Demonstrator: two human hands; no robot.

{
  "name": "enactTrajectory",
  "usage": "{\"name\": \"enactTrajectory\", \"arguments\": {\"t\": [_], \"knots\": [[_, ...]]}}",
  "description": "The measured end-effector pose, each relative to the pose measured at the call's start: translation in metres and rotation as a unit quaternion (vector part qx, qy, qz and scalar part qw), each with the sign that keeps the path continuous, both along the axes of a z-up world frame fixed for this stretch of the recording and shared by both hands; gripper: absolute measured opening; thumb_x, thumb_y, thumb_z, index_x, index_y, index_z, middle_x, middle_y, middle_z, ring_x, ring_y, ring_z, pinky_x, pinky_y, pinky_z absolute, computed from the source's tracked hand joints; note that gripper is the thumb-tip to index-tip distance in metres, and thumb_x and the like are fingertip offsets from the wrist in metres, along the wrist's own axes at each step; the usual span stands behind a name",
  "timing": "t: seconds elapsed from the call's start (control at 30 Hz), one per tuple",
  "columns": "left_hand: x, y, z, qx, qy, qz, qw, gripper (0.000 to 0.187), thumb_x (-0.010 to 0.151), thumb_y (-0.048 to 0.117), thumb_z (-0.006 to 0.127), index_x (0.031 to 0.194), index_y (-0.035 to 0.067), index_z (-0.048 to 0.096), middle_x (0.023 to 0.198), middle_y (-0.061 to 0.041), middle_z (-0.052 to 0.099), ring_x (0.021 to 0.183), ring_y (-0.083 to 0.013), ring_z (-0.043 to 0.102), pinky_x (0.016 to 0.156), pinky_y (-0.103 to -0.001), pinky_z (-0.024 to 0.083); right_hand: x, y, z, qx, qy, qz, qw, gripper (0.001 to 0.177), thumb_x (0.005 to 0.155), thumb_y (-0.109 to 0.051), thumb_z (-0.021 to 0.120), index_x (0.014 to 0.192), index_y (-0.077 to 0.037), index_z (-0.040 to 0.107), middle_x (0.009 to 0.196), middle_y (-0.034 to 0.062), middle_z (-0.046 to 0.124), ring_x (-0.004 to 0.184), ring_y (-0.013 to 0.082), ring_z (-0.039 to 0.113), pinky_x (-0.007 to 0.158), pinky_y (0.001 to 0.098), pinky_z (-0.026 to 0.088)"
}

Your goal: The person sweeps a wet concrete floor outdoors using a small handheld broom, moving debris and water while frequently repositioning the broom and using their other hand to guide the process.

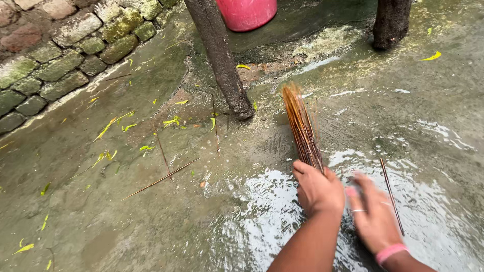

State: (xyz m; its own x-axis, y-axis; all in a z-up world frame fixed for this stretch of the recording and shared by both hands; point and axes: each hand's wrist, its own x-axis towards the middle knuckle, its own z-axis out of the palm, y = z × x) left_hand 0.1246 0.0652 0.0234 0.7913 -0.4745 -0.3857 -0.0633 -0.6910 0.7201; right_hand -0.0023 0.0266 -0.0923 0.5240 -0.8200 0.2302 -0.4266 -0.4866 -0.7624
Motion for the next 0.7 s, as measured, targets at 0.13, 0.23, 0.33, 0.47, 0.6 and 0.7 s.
{"name": "enactTrajectory", "arguments": {"t": [0.13,0.23,0.33,0.47,0.6,0.7], "knots": [[0.016,0.019,-0.020,-0.017,-0.111,-0.079,0.991,0.082,0.097,0.026,0.064,0.160,0.017,0.012,0.139,-0.021,0.047,0.107,-0.0409,0.066,0.087,-0.050,0.057,-0.032,-0.002,-0.016,-0.229,0.237,-0.025,0.944,0.064,0.095,-0.045,0.040,0.154,-0.022,0.036,0.157,0.0027,0.041,0.148,0.0195,0.034,0.124,0.0491,0.017],[0.037,0.038,-0.044,0.107,-0.165,-0.327,0.924,0.087,0.101,0.030,0.061,0.164,0.038,0.002,0.150,-0.028,0.037,0.111,-0.0432,0.063,0.091,-0.051,0.055,-0.027,-0.003,-0.029,-0.277,0.208,-0.039,0.937,0.067,0.093,-0.051,0.034,0.152,-0.020,0.034,0.158,0.0008,0.035,0.147,0.0169,0.027,0.121,0.0477,0.012],[0.044,0.036,-0.066,0.130,-0.218,-0.403,0.879,0.080,0.105,0.024,0.055,0.164,0.045,0.004,0.154,-0.027,0.034,0.115,-0.0442,0.061,0.091,-0.052,0.054,-0.027,0.000,-0.029,-0.266,0.202,-0.038,0.942,0.065,0.096,-0.051,0.029,0.154,-0.021,0.033,0.160,-0.0023,0.032,0.149,0.0142,0.024,0.125,0.0459,0.009],[0.053,0.027,-0.070,0.174,-0.203,-0.266,0.926,0.081,0.106,0.023,0.050,0.165,0.041,-0.003,0.147,-0.027,0.037,0.111,-0.0419,0.063,0.092,-0.052,0.054,-0.030,0.001,-0.027,-0.278,0.205,-0.029,0.938,0.067,0.097,-0.049,0.028,0.155,-0.017,0.030,0.161,0.0003,0.029,0.149,0.0171,0.023,0.123,0.0480,0.009],[0.045,0.022,-0.047,0.157,-0.102,-0.063,0.980,0.077,0.107,0.034,0.046,0.164,0.039,-0.005,0.139,-0.021,0.043,0.099,-0.0401,0.069,0.087,-0.052,0.056,-0.031,-0.001,-0.026,-0.263,0.252,-0.017,0.931,0.067,0.097,-0.049,0.029,0.155,-0.015,0.029,0.162,0.0033,0.029,0.150,0.0192,0.022,0.122,0.0484,0.009],[0.024,0.029,-0.038,0.093,-0.138,-0.154,0.974,0.076,0.106,0.037,0.046,0.163,0.038,-0.004,0.138,-0.024,0.043,0.099,-0.0426,0.067,0.087,-0.053,0.055,-0.031,-0.001,-0.023,-0.259,0.277,-0.011,0.925,0.068,0.097,-0.048,0.029,0.155,-0.014,0.028,0.162,0.0043,0.028,0.150,0.0200,0.021,0.121,0.0491,0.009]]}}
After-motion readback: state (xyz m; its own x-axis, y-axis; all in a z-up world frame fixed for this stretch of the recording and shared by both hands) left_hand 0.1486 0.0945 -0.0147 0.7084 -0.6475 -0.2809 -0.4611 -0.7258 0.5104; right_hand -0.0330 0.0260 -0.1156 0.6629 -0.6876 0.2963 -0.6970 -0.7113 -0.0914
